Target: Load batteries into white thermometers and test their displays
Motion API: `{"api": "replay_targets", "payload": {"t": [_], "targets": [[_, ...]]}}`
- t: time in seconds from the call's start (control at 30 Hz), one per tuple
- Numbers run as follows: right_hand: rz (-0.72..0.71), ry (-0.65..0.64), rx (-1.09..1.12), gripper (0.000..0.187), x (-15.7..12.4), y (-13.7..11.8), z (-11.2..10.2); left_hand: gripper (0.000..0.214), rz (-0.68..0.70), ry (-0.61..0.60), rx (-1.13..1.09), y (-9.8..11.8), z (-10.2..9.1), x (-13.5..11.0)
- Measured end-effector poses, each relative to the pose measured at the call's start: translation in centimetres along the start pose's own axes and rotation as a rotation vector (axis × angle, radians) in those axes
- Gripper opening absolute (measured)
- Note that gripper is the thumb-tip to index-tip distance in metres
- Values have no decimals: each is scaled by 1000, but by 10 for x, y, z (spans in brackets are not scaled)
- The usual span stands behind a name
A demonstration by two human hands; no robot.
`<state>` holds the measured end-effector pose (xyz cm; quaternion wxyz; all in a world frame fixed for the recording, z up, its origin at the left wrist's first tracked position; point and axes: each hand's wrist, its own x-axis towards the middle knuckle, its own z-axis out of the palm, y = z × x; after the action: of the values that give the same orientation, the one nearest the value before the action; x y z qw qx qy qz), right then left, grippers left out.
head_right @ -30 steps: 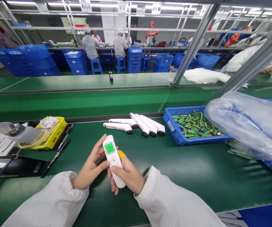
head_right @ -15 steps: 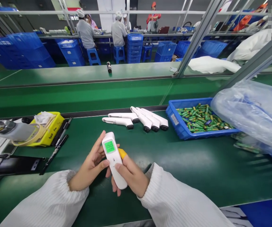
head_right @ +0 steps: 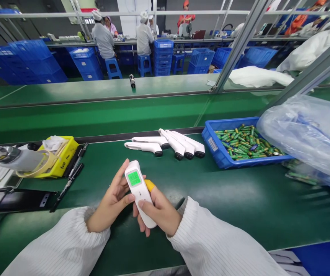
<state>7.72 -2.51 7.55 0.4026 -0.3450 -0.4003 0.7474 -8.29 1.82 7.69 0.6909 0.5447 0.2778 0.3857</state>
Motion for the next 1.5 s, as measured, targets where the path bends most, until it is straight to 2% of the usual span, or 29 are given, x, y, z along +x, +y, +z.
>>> {"api": "replay_targets", "payload": {"t": [0.1,0.17,0.3,0.43,0.5,0.63,0.8,0.97,1.23,1.5], "targets": [[11,-48,-11,41,0,-2,-2,79,-8,31,-13,3,-1,0],[42,-51,-103,44,0,-4,-4,78,18,56,-34,6,-1,1],[23,47,-398,45,-1,-7,-8,74,88,123,-105,9,-2,0],[-46,127,-542,48,-1,-6,-10,94,67,42,-59,8,-2,-2],[-11,157,-550,50,-1,-4,-10,101,41,34,-67,7,-1,-2],[22,200,-547,51,-1,-2,-10,99,42,58,-119,6,0,-1],[68,139,-366,50,0,-1,-7,98,37,81,-127,6,2,1],[13,107,-314,48,1,3,-8,98,27,110,-131,9,3,1],[-46,87,-412,49,2,0,-10,100,31,114,-137,11,5,-2],[-22,80,-311,50,3,8,-10,98,37,73,-151,10,5,-2]]}}
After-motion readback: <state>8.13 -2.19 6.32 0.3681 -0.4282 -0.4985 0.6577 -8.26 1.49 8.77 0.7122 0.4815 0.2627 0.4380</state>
